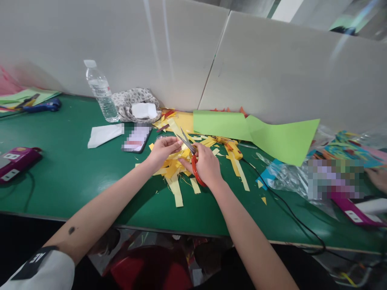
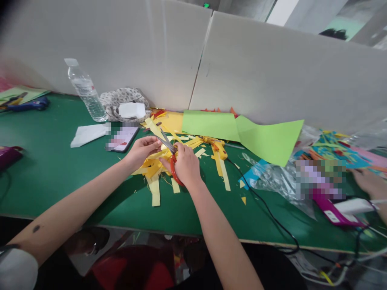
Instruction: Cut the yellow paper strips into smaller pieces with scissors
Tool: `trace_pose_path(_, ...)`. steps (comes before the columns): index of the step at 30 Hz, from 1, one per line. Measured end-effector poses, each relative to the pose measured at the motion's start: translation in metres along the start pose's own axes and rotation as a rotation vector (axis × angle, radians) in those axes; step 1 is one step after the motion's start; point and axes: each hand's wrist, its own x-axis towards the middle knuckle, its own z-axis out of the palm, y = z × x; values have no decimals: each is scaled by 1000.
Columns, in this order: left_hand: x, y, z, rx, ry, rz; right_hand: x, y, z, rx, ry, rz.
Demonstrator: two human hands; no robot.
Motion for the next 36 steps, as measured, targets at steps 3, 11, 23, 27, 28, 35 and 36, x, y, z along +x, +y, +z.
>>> trace_pose_path(3, 0, 1, 0, 0, -6, -1, 0, 0, 0, -10, 5, 18)
trace_pose_path(11, 1, -1, -1, -58, -11, -52, -1, -1, -1, -68, 23, 36)
trace_pose_path(23, -1, 0, 0, -86, 11, -76, -1, 0, 2, -80, 53, 53)
trace_pose_path(27, -1, 2, 2, -94, 22, -88, -2, 1, 3, -69, 57, 49)
trace_pose_path(28, -1, 2, 2, -96, 22, -90, -2, 1, 3, -68, 58, 49)
trace_pose_path(35, -1, 0, 1, -95, 17, -81, -2, 1, 4, -66, 64, 58)
trace_pose_path(36, -1, 0, 1, -95, 18, -81, -2, 1, 4, -66, 65, 58)
